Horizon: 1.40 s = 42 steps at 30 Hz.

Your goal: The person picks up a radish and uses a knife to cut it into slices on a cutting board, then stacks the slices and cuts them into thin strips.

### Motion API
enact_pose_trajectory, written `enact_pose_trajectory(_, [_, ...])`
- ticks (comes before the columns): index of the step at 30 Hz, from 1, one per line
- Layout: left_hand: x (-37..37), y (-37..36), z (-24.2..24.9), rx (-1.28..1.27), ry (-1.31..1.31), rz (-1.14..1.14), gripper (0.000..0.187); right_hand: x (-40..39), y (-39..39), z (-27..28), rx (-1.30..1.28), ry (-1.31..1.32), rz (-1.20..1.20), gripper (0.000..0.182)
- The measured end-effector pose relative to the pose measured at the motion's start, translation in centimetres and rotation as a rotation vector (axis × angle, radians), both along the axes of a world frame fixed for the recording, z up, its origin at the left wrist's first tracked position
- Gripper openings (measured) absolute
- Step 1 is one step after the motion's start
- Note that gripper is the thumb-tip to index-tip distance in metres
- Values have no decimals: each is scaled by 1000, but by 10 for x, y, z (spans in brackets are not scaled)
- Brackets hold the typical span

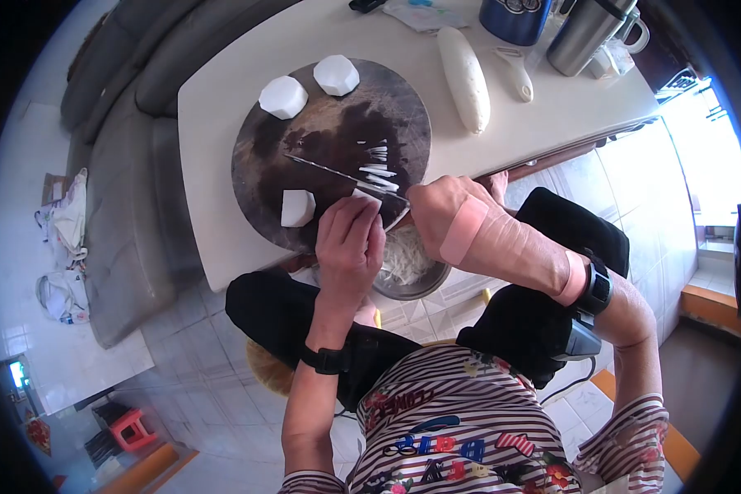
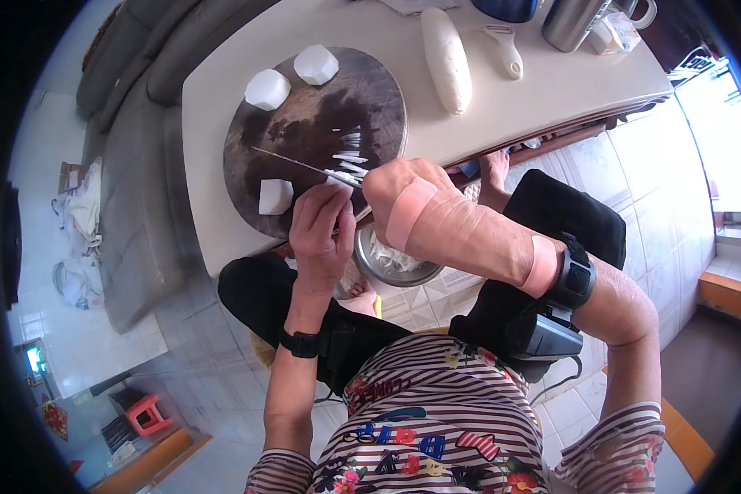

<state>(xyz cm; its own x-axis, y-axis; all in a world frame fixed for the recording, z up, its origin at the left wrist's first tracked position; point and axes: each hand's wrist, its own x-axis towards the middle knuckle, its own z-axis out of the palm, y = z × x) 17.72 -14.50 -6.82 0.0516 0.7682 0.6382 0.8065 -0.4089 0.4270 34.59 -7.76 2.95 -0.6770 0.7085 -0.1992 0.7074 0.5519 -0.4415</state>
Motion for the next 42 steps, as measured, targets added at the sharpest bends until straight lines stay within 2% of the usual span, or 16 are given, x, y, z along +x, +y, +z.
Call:
enact_pose_trajectory(4, [-1,1,-2,17,-4,0,21,1,2,-13,29,-53,105,14])
enact_pose_trajectory(10, [1,0,1,7,6,12,19,-5,0,-4,-106,-148,19,16])
enact_pose_trajectory(13, [1,0,0,-5,18,20,23,-3,-3,-3,23,-65,87,14])
enact_pose_trajectory(15, [0,1,-1,9,13,13,23,-7,1,4,-115,-172,62,14])
enact_pose_trajectory(18, [0,1,-1,5,9,18,23,-1,-5,-2,-4,-99,114,13])
enact_pose_trajectory(25, [0,0,-1,1,9,20,24,-8,-1,4,-76,-111,60,12])
enact_pose_trajectory(27, [0,0,2,-19,16,13,24,-9,3,3,-51,-3,125,13])
enact_pose_trajectory(33, [1,-1,-6,24,-5,27,23,-24,6,7,-84,-132,53,16])
enact_pose_trajectory(42, [1,1,-6,26,-10,34,23,-7,-5,1,-2,-27,63,14])
